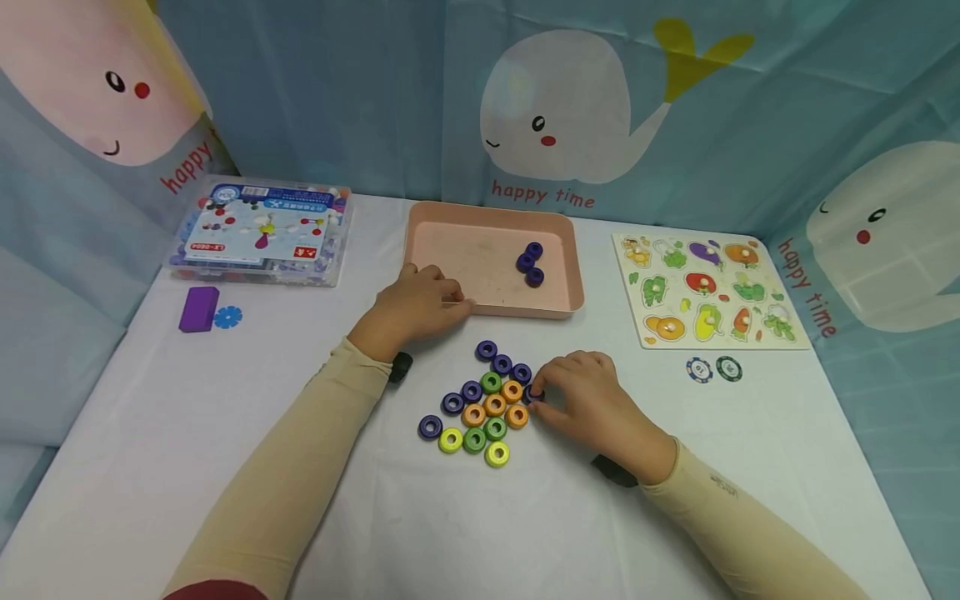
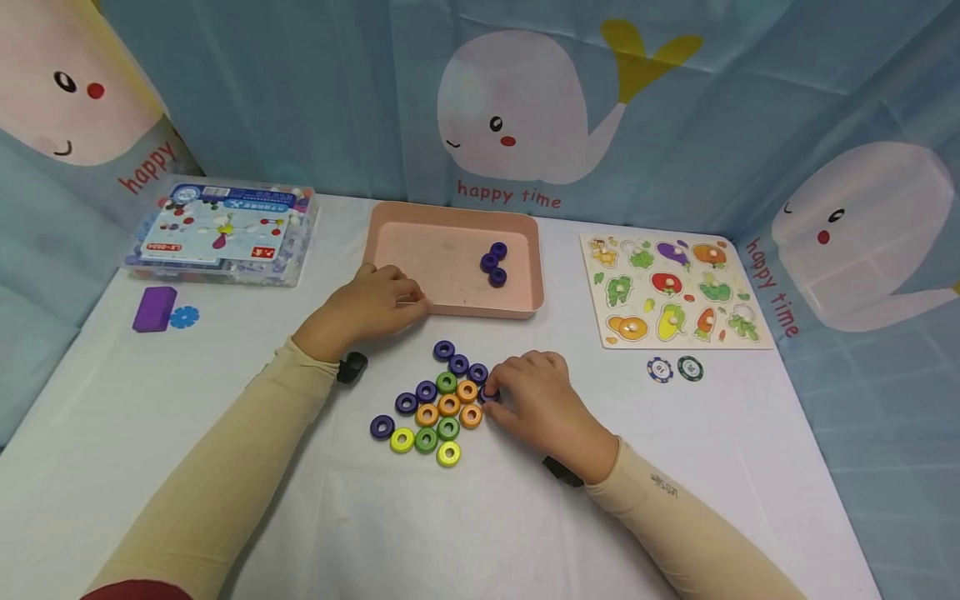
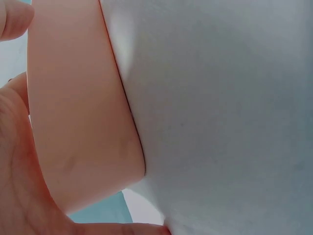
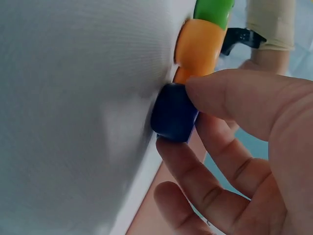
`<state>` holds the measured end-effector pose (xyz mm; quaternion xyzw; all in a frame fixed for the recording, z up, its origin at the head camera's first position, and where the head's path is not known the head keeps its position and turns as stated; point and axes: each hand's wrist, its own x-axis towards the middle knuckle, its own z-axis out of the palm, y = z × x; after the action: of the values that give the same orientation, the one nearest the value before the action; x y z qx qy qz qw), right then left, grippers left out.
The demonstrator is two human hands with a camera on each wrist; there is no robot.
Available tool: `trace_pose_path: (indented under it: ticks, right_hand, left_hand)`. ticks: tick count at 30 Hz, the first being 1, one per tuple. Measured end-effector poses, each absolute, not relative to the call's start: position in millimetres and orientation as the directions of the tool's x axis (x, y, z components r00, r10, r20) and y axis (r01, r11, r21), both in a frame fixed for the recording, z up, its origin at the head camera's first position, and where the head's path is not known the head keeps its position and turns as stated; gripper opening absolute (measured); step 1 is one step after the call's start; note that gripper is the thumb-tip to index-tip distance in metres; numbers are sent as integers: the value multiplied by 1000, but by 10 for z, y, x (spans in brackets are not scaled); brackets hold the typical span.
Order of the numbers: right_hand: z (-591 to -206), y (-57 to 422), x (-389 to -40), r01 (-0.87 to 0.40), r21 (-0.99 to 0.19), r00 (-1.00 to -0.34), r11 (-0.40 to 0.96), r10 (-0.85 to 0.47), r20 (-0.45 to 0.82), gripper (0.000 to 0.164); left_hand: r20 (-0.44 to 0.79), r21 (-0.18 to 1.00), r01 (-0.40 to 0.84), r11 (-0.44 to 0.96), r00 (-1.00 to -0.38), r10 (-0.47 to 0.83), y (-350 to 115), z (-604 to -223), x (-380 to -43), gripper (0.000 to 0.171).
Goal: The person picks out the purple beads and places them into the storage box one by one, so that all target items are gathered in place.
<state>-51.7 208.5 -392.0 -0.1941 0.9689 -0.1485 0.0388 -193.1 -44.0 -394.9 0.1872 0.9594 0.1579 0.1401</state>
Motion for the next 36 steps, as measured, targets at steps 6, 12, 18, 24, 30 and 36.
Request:
trace_pose_path:
  ticks: [6, 12, 18, 24, 30, 36]
  right_hand:
    - [-3805, 2082, -558, -356, -309, -924, 882, -381, -22, 17]
    - [-3497, 2154, -914, -274, -373, -959, 886, -279, 42, 14]
    - [-3580, 2256, -1563, -145, -418, -989, 897, -137, 49, 15]
    - [-3856, 2239, -1896, -102, -382, -991, 918, -125, -37, 19]
    - [-3934, 2212, -2029, -108, -395, -993, 912, -115, 8, 18]
    - [-3987, 2195, -2148, -91, -397, -995, 913, -95, 9, 20]
  left_hand:
    - [-216, 355, 313, 881, -889, 403, -441, -3939, -1932, 48]
    - [-220, 352, 313, 882, -888, 403, -448, -3918, -1927, 49]
    - [-226, 364, 304, 880, -888, 401, -460, -3927, -1931, 47]
    - [-240, 376, 305, 875, -880, 410, -442, -3936, -1929, 46]
    - [-228, 357, 331, 873, -876, 425, -437, -3911, -1949, 45]
    - [-226, 358, 330, 873, -877, 424, -447, -3920, -1964, 46]
